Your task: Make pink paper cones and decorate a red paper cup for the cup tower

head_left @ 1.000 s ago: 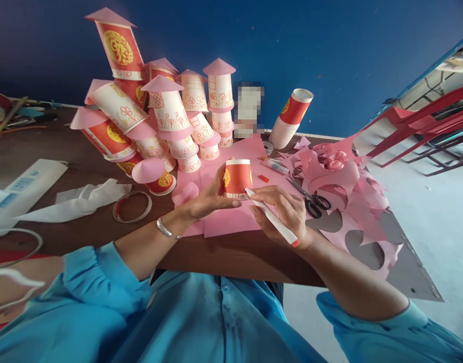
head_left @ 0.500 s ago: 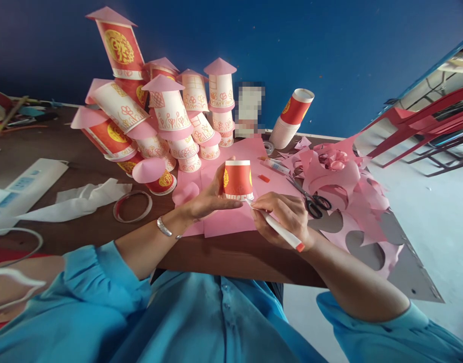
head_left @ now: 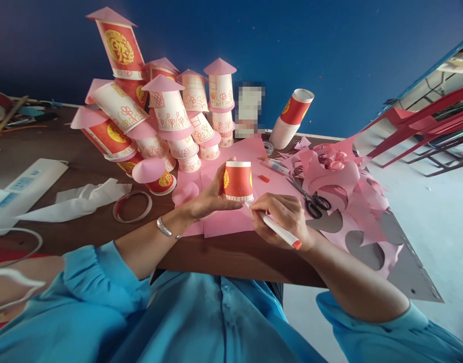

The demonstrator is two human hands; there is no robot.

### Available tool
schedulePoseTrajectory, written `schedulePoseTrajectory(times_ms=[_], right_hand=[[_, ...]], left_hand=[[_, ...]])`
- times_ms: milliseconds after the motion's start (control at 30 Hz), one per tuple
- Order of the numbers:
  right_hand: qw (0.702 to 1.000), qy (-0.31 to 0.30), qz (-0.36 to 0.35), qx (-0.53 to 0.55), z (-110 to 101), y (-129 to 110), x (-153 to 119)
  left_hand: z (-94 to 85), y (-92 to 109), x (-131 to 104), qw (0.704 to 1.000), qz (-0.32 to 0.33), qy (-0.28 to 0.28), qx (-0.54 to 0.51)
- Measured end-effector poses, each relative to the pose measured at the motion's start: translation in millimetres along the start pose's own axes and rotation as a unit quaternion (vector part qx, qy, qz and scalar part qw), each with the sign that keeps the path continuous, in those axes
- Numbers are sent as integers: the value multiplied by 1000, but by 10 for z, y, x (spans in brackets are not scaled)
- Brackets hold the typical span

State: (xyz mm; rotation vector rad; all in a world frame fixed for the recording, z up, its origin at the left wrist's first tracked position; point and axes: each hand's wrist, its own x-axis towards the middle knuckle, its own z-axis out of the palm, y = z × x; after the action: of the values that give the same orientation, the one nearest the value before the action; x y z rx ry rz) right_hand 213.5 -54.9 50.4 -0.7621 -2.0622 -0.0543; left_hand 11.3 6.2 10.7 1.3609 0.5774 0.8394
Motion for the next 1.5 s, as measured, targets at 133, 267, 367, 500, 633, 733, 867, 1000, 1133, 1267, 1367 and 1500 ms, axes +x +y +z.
schedulePoseTrajectory(times_ms=[133,267,367,500,633,733,867,1000,1133,1267,1367,1500], right_hand=[[1000,16,-8,13,-15,-2,8],[999,40,-19,13,-29,10,20],[999,46,-18,5,-31,19,24],[999,45,-13,4,-27,23,17],[999,39,-15,6,-27,27,17],[999,33,-20,4,-26,29,21],[1000,22,-10,7,-24,24,18],[1000,9,-2,15,-36,15,18],[999,29,-16,19,-55,20,26],[997,75,-6,-19,-50,53,33],[995,85,22,-36,-35,81,35],[996,73,20,-42,-32,90,37]], left_hand=[[4,38,-6,1000,0,5,-12],[-6,34,-18,998,-16,6,-60],[-10,20,-17,996,-12,0,-94],[2,52,-12,996,1,-4,-91],[8,100,-27,996,-29,-13,-80],[3,106,-40,996,-36,-15,-86],[-1,93,-44,995,-30,-21,-94],[-2,96,-43,995,-24,-25,-89],[-4,114,-44,997,-26,-10,-78],[11,127,-30,994,-23,-14,-111],[15,122,-9,988,-12,-41,-146],[-11,86,9,989,-6,-51,-137]])
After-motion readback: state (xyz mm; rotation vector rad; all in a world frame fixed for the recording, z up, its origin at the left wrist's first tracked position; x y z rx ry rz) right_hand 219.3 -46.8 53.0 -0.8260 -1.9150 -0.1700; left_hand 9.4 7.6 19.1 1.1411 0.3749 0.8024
